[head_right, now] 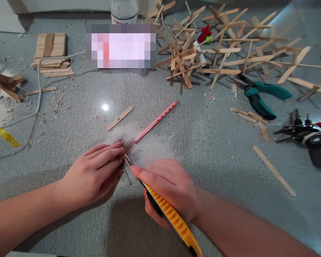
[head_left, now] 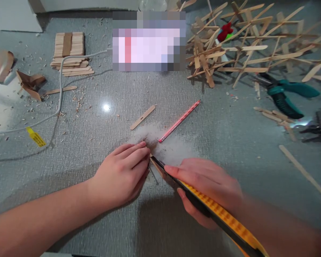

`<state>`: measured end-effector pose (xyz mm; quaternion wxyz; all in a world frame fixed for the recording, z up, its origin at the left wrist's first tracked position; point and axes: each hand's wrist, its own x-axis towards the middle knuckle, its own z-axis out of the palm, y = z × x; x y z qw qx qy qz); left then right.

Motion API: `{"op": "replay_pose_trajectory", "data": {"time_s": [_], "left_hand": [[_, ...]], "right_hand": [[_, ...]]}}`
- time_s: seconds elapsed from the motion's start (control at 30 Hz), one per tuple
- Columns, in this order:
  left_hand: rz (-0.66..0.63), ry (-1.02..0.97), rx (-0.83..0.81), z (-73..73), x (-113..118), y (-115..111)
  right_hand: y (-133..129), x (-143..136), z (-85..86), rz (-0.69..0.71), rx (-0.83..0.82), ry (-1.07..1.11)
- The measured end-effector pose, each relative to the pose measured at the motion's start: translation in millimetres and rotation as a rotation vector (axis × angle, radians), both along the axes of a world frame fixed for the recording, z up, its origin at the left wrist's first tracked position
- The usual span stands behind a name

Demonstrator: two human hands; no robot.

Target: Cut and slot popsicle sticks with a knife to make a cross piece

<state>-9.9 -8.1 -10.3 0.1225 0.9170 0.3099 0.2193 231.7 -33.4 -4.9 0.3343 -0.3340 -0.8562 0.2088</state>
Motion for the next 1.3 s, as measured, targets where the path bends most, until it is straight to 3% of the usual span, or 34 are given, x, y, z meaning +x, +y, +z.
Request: {"op": "replay_pose_trajectory", "data": {"time_s": [0.17,0.4,1.3], "left_hand": [[0.002,-0.008,0.014,0.2,-0.8,-0.6],[-0.002,0.004,0.006,0.7,-0.2,0.3],[0.011,0.129,0.049,-2.3,0.9,-6.6]], "right_hand": [[-3.4,-2.0,1.0,-0.044,-0.010,-0.012],[-1.0,-2.8,-2.6,0.066,0.045,-0.047],[-4.7,-3.5,5.5,0.111,0.027,-0.115]]}}
